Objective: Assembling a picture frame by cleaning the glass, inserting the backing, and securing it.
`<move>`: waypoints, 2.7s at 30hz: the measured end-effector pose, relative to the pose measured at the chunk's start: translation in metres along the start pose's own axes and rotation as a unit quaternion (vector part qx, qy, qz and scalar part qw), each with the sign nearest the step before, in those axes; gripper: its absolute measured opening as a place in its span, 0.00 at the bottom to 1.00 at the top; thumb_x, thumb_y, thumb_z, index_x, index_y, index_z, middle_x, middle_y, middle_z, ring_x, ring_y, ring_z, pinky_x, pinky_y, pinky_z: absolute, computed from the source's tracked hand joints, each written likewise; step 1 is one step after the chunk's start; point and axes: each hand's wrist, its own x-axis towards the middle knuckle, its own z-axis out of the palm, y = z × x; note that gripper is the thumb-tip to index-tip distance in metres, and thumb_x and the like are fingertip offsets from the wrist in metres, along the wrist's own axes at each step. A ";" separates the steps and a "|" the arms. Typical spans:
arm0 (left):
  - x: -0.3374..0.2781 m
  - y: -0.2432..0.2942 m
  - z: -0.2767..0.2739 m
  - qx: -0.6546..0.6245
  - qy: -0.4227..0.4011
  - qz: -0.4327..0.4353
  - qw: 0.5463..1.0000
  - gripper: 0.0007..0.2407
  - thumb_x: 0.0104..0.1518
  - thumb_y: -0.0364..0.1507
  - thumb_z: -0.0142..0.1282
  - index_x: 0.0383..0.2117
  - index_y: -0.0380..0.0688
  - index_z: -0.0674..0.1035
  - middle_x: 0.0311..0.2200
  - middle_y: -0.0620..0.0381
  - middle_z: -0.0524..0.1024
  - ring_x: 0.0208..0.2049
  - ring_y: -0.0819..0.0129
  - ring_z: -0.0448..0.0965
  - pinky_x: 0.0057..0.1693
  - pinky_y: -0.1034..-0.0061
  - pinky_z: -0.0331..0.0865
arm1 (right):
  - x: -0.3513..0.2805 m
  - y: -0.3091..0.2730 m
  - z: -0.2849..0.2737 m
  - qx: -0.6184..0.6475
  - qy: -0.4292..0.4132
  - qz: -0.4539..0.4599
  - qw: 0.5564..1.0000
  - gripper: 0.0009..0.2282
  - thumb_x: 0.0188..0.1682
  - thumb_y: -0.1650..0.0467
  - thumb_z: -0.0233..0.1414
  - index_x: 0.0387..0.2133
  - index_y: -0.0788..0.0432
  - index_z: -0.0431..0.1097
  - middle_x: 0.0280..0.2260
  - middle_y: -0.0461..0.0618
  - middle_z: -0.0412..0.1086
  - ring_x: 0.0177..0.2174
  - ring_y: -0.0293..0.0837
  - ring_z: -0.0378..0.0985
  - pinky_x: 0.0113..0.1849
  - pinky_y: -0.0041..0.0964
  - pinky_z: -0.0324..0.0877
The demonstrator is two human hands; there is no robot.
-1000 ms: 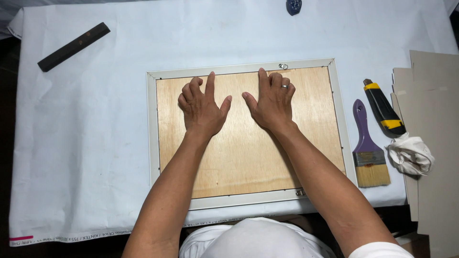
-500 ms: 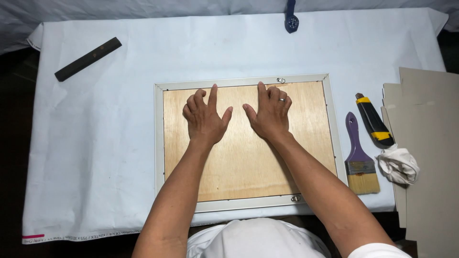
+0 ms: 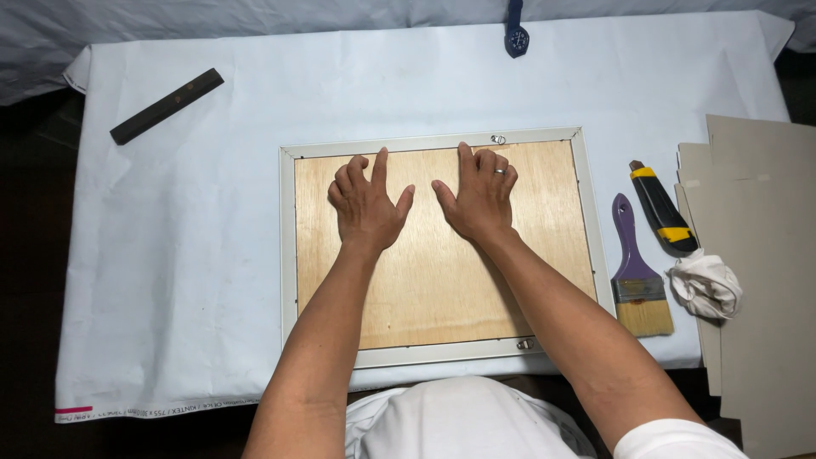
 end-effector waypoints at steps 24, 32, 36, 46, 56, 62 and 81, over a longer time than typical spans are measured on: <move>0.006 -0.076 -0.031 -0.012 0.067 -0.117 0.991 0.32 0.63 0.49 0.54 0.69 0.47 0.62 0.63 0.46 0.55 0.63 0.46 0.52 0.64 0.50 0.52 | 0.009 0.094 -0.028 0.042 0.055 0.096 0.993 0.21 0.55 0.65 0.53 0.59 0.60 0.64 0.49 0.58 0.57 0.53 0.58 0.58 0.53 0.55 0.53; 0.009 -0.086 -0.017 -0.057 0.048 -0.119 0.990 0.31 0.65 0.52 0.47 0.69 0.49 0.64 0.64 0.44 0.55 0.66 0.49 0.51 0.66 0.54 0.50 | 0.001 0.127 -0.054 0.039 0.002 0.132 0.991 0.32 0.57 0.57 0.49 0.66 0.69 0.54 0.64 0.65 0.51 0.65 0.63 0.45 0.62 0.59 0.46; 0.008 -0.073 -0.035 -0.052 0.033 -0.122 0.991 0.29 0.66 0.50 0.45 0.71 0.55 0.61 0.63 0.46 0.56 0.65 0.50 0.52 0.67 0.54 0.49 | 0.000 0.126 -0.059 0.043 0.016 0.125 0.991 0.33 0.56 0.57 0.51 0.65 0.72 0.54 0.64 0.69 0.53 0.65 0.64 0.48 0.62 0.59 0.49; 0.023 -0.080 -0.029 -0.052 0.063 -0.118 0.990 0.27 0.65 0.51 0.45 0.67 0.57 0.67 0.61 0.46 0.58 0.64 0.52 0.54 0.65 0.56 0.50 | 0.016 0.127 -0.056 0.055 0.021 0.128 0.990 0.32 0.56 0.56 0.50 0.64 0.70 0.58 0.64 0.65 0.55 0.66 0.60 0.50 0.64 0.54 0.51; 0.027 -0.087 -0.022 -0.059 0.089 -0.108 0.988 0.26 0.64 0.51 0.49 0.65 0.56 0.69 0.62 0.46 0.59 0.64 0.52 0.54 0.65 0.56 0.50 | 0.016 0.132 -0.052 0.062 0.053 0.108 0.991 0.29 0.56 0.58 0.53 0.60 0.71 0.61 0.61 0.66 0.57 0.65 0.63 0.52 0.63 0.56 0.52; -0.001 -0.109 -0.012 -0.076 0.143 -0.097 0.982 0.19 0.65 0.38 0.55 0.61 0.48 0.72 0.59 0.50 0.67 0.61 0.55 0.62 0.62 0.57 0.56 | -0.028 0.169 -0.032 -0.001 0.107 0.087 0.990 0.18 0.56 0.65 0.53 0.55 0.63 0.69 0.55 0.59 0.62 0.58 0.59 0.61 0.56 0.54 0.60; -0.006 -0.124 0.023 0.007 0.261 -0.085 0.961 0.06 0.59 0.31 0.56 0.29 0.51 0.71 0.29 0.60 0.67 0.35 0.57 0.73 0.42 0.63 0.67 | -0.030 0.180 -0.014 -0.049 0.190 0.143 0.970 0.02 0.55 0.73 0.51 0.35 0.58 0.66 0.29 0.54 0.69 0.35 0.60 0.76 0.38 0.53 0.68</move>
